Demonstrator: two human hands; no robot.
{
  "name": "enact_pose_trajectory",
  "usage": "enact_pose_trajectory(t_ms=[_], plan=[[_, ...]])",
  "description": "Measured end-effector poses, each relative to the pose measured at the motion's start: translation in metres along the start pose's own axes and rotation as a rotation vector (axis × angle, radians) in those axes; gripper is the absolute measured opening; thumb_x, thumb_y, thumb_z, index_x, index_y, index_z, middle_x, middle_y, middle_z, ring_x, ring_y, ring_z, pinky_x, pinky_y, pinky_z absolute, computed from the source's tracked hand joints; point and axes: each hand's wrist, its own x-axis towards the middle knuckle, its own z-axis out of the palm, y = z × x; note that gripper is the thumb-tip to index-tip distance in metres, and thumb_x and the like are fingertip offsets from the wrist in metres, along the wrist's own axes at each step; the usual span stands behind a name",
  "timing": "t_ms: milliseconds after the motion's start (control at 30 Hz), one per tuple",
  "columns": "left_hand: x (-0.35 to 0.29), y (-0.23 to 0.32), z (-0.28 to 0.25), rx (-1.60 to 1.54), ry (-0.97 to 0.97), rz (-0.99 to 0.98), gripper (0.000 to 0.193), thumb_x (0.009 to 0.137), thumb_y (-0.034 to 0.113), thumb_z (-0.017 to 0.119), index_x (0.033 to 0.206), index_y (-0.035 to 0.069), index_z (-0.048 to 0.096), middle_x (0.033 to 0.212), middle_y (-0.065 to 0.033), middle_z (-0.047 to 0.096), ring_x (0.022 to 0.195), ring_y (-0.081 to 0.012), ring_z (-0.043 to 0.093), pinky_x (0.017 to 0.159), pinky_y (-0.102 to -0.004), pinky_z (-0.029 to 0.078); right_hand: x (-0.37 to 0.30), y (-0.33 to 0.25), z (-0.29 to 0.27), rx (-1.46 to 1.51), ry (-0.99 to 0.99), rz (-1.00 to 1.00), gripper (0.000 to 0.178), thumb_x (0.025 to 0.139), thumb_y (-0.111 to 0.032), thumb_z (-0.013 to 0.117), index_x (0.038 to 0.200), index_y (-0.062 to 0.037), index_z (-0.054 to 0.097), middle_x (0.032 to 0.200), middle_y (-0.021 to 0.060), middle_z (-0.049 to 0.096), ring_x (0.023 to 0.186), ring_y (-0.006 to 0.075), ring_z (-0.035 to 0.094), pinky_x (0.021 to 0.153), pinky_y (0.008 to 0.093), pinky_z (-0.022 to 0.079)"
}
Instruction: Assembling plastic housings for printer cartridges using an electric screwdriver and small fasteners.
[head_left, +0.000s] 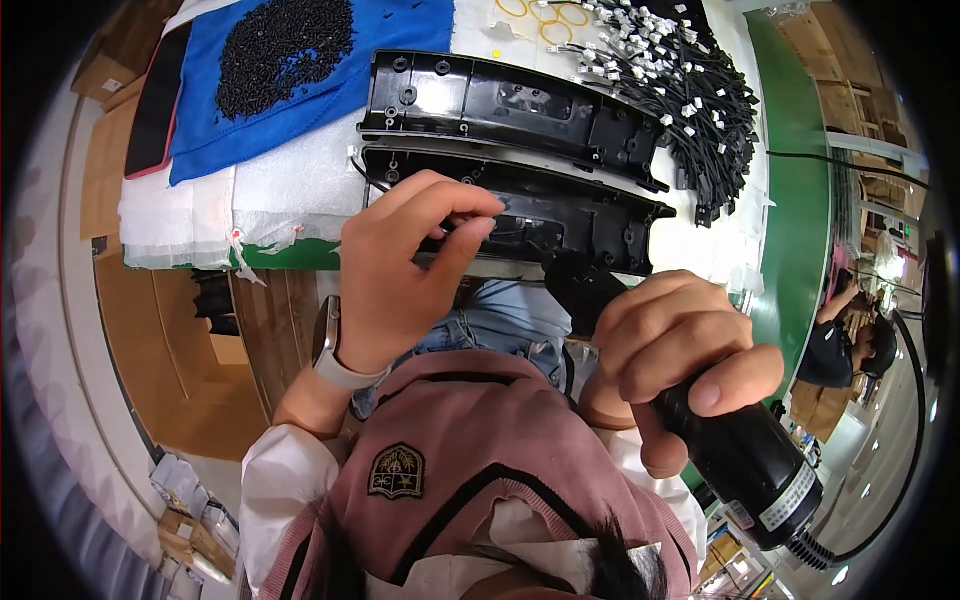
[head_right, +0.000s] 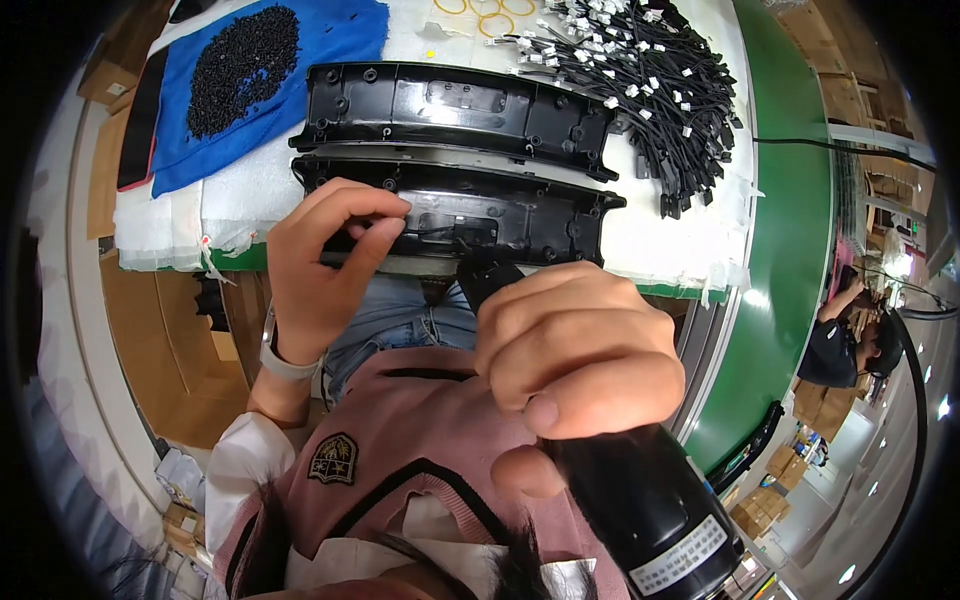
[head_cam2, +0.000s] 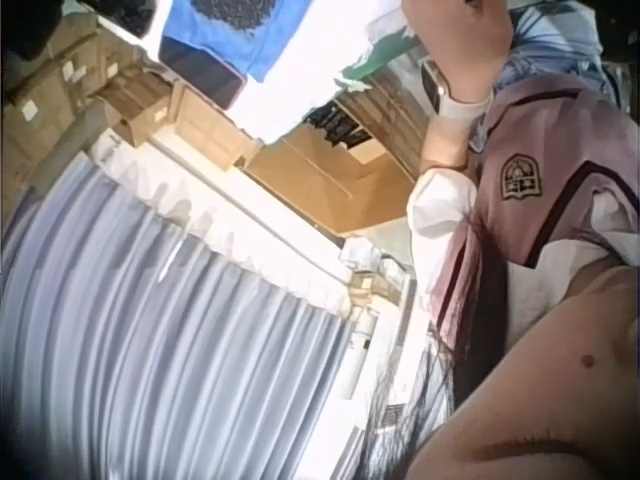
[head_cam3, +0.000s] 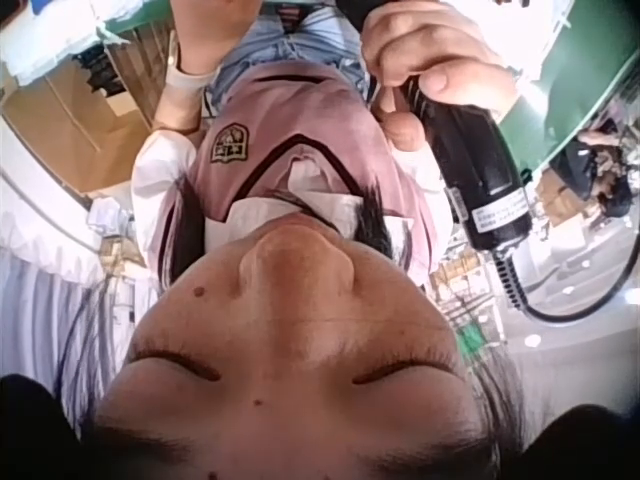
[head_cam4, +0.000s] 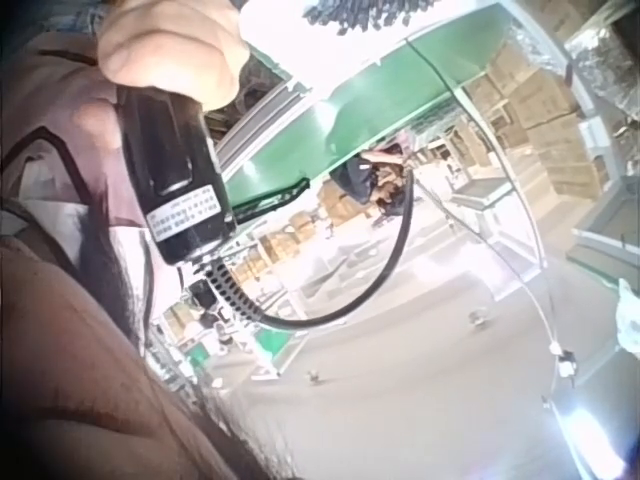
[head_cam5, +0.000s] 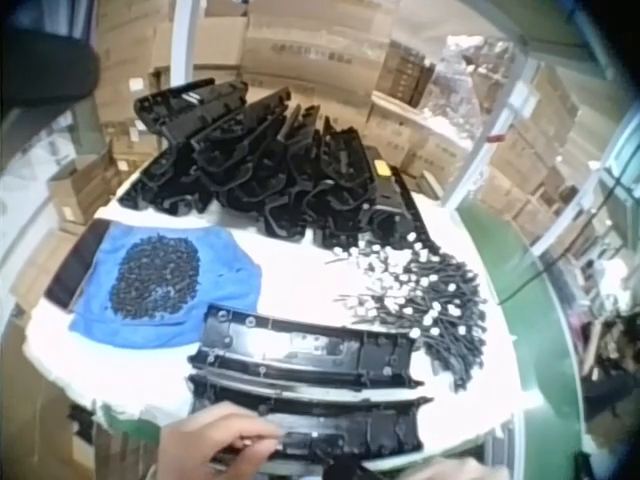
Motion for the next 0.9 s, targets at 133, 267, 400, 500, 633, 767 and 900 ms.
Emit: enact_pose_trajectory(t_ms=[133,267,400,500,633,767,900], plan=[[-0.002,-0.001,0.001,-0.004,-0.003,-0.008,0.009,0.083,0.003,0.063,0.092,0.005,0.066,0.082,-0.0076,0.064,0.067,-0.0205,0.061,0.059,-0.0268,0.047,0.002,0.002,0.002,-0.011,-0.035,0.018,0.039,0.084,-0.028,0.073,0.1,-0.008,0.043,0.065,0.0046,0.057,0.04,0.0154,0.051,0.036,0.028,0.044],[-0.006,-0.007,0.005,0.01,0.001,-0.014,0.007,0.085,0.006,0.062,0.091,0.006,0.066,0.081,-0.0091,0.063,0.067,-0.0257,0.062,0.058,-0.0294,0.047,0.011,0.002,0.005,-0.034,-0.118,0.108,0.036,0.083,-0.021,0.073,0.099,-0.0077,0.043,0.066,0.0045,0.057,0.043,0.016,0.053,0.037,0.0285,0.044],[-0.004,-0.006,0.006,0.014,0.005,-0.009,0.006,0.087,0.008,0.061,0.091,0.006,0.066,0.081,-0.0094,0.063,0.069,-0.0285,0.061,0.058,-0.0314,0.047,0.015,-0.001,0.004,-0.04,-0.095,0.144,0.035,0.083,-0.02,0.073,0.098,-0.0075,0.043,0.066,0.0041,0.056,0.044,0.0162,0.054,0.038,0.029,0.045],[-0.003,-0.007,0.006,0.0,-0.014,-0.02,0.007,0.086,0.008,0.061,0.091,0.007,0.066,0.081,-0.0092,0.063,0.07,-0.0292,0.061,0.058,-0.0322,0.047,0.016,0.0,0.003,-0.061,-0.122,0.14,0.035,0.083,-0.019,0.073,0.096,-0.0075,0.043,0.065,0.0041,0.056,0.044,0.0165,0.054,0.039,0.0291,0.045],[-0.005,-0.008,0.008,0.041,0.013,0.044,0.008,0.082,0.005,0.063,0.09,0.006,0.067,0.082,-0.0082,0.063,0.071,-0.0275,0.062,0.061,-0.0315,0.048,0.017,-0.001,-0.002,-0.069,-0.136,0.156,0.037,0.081,-0.021,0.075,0.096,-0.0074,0.044,0.064,0.0034,0.056,0.044,0.0161,0.054,0.039,0.0291,0.045],[-0.004,0.002,0.006,0.041,0.062,0.035,0.01,0.079,0.001,0.066,0.087,0.005,0.067,0.082,-0.0075,0.063,0.072,-0.0248,0.063,0.063,-0.031,0.049,0.001,0.006,0.01,0.058,0.211,0.059,0.039,0.08,-0.026,0.076,0.096,-0.0085,0.046,0.058,0.0015,0.054,0.042,0.0151,0.053,0.039,0.0282,0.043],[-0.005,0.018,0.002,0.111,0.014,0.132,0.012,0.081,0.003,0.067,0.092,0.004,0.069,0.082,-0.0089,0.068,0.071,-0.0241,0.065,0.08,-0.0347,0.051,-0.008,-0.008,-0.015,0.27,0.295,-0.118,0.041,0.085,-0.028,0.073,0.106,-0.0072,0.044,0.069,0.0043,0.058,0.05,0.0178,0.058,0.044,0.0301,0.047]])
